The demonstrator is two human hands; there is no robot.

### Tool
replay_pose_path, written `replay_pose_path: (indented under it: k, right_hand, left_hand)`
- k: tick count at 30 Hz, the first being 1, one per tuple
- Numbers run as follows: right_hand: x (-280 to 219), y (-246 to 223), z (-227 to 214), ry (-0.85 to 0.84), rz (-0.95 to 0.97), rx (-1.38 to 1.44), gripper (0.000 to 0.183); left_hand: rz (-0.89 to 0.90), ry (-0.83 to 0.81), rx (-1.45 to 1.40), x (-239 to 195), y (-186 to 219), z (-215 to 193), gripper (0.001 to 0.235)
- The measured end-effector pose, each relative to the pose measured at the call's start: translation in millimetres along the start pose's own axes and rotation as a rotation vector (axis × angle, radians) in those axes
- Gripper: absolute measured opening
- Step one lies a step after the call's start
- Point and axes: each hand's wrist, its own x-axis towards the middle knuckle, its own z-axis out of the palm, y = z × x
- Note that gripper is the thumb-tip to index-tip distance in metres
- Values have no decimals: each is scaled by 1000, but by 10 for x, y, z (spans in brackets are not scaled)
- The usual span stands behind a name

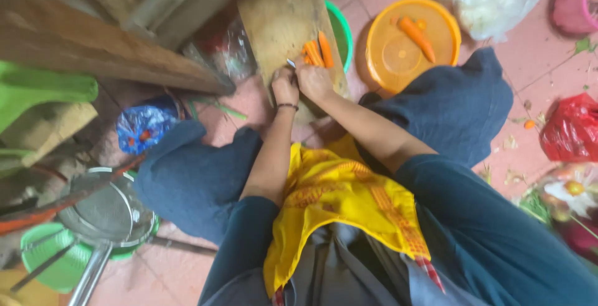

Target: Peeling and chopping carrots on a wooden board.

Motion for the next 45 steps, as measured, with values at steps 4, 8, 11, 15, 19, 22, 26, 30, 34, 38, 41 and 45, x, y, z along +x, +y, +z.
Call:
replay_pose_path:
  k: [4, 8, 11, 15, 19, 22, 26, 30, 34, 38, 41, 45]
  right_hand:
    - [377, 108, 306, 93, -114, 32, 13]
    - [123, -7, 300, -26, -24, -46, 17]
    - [393, 93, 4, 112, -20, 20, 20]
    - [340, 8, 296, 48, -59, 16, 21]
    - [316, 78, 173, 69, -40, 70, 15]
    - [422, 147, -143, 68, 54, 164, 28]
    - [393, 133, -164, 66, 79, 151, 30]
    - [437, 211, -180, 0, 38, 119, 32]
    - [286, 262, -256, -124, -34, 31, 29]
    - [72, 480, -106, -235, -70, -79, 26]
    - [-51, 463, -223, -241, -73, -65, 18]
    - [49, 322, -73, -186, -175, -119, 32]
  left_hand:
    - [5, -2, -33, 187, -213, 206, 7]
    - [36, 26, -26, 114, -90, -24, 9]
    - [186, 54, -24, 391, -144, 132, 12]
    - [86, 25, 17, 304, -453, 221, 12]
    - [10, -38, 47, 349, -533, 263, 9]
    - [147, 16, 97, 486, -420, 118, 11]
    - [133, 263, 310, 837, -105, -301, 47]
    - [-335, -94, -18, 1014, -882, -28, 75]
    - [-540, -188, -497, 636, -1159, 301, 62]
    - [-533, -173, -406, -158, -945, 435, 58]
    - [-603, 1, -379, -391, -632, 377, 80]
    - [-644, -36, -394, -337, -463, 271, 82]
